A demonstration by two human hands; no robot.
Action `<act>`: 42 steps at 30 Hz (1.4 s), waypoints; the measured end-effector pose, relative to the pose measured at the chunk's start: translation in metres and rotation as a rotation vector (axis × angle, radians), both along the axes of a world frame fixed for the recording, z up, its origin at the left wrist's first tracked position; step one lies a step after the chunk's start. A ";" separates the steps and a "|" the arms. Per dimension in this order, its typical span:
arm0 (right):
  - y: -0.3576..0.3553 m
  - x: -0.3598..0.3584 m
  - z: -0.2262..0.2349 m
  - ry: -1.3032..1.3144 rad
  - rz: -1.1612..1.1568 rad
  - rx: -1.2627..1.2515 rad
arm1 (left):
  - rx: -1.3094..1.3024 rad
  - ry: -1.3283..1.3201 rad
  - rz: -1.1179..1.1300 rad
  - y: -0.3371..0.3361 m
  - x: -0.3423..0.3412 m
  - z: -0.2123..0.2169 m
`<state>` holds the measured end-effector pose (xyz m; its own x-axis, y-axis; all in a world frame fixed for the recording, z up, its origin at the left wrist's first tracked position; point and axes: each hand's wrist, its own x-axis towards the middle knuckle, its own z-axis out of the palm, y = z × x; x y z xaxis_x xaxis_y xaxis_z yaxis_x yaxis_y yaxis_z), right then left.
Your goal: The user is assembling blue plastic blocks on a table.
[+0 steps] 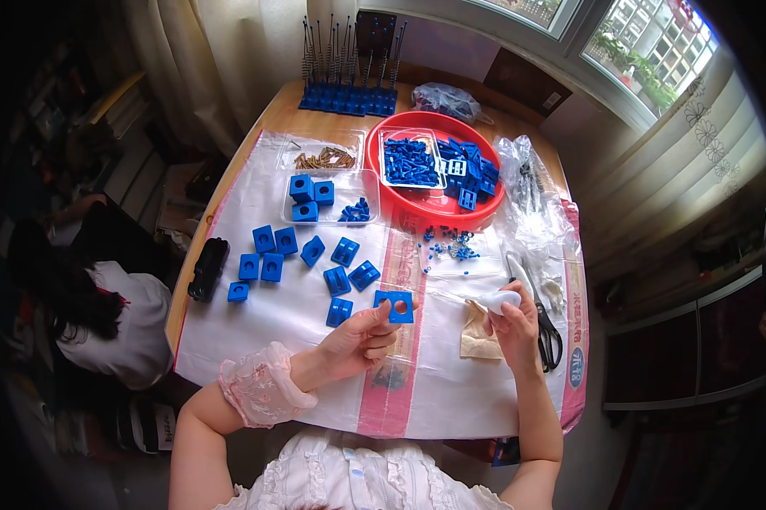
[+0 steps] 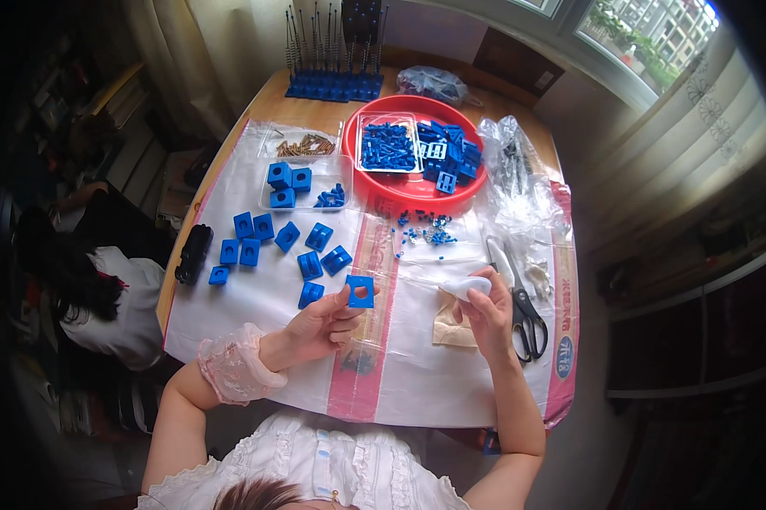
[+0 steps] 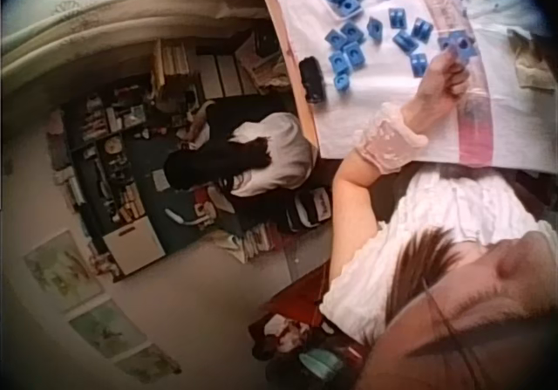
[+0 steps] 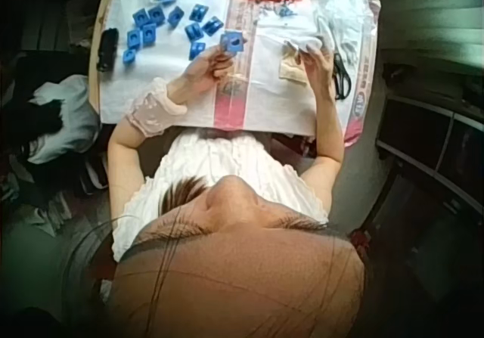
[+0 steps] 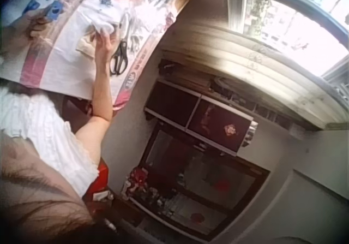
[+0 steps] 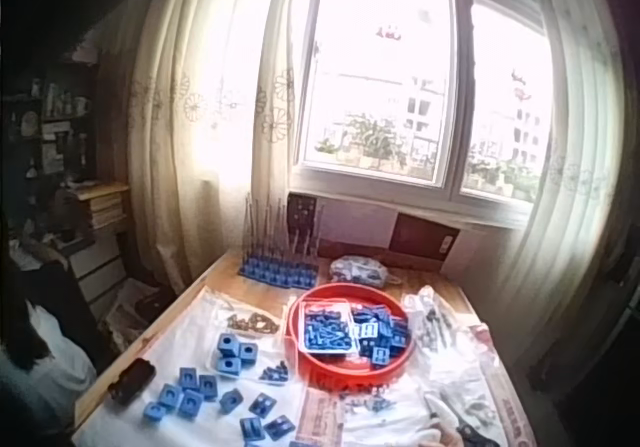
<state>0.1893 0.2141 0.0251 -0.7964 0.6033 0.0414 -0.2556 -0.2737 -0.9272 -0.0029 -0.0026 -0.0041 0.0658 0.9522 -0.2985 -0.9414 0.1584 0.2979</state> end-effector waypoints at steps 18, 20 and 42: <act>-0.002 0.001 0.002 -0.021 0.033 0.000 | 0.024 -0.008 -0.029 0.001 0.001 0.005; -0.003 0.001 0.004 -0.029 0.031 -0.002 | 0.019 -0.011 -0.025 0.001 0.001 0.004; 0.024 0.017 0.032 0.075 -0.221 0.224 | 0.107 0.013 -0.048 -0.002 0.000 0.011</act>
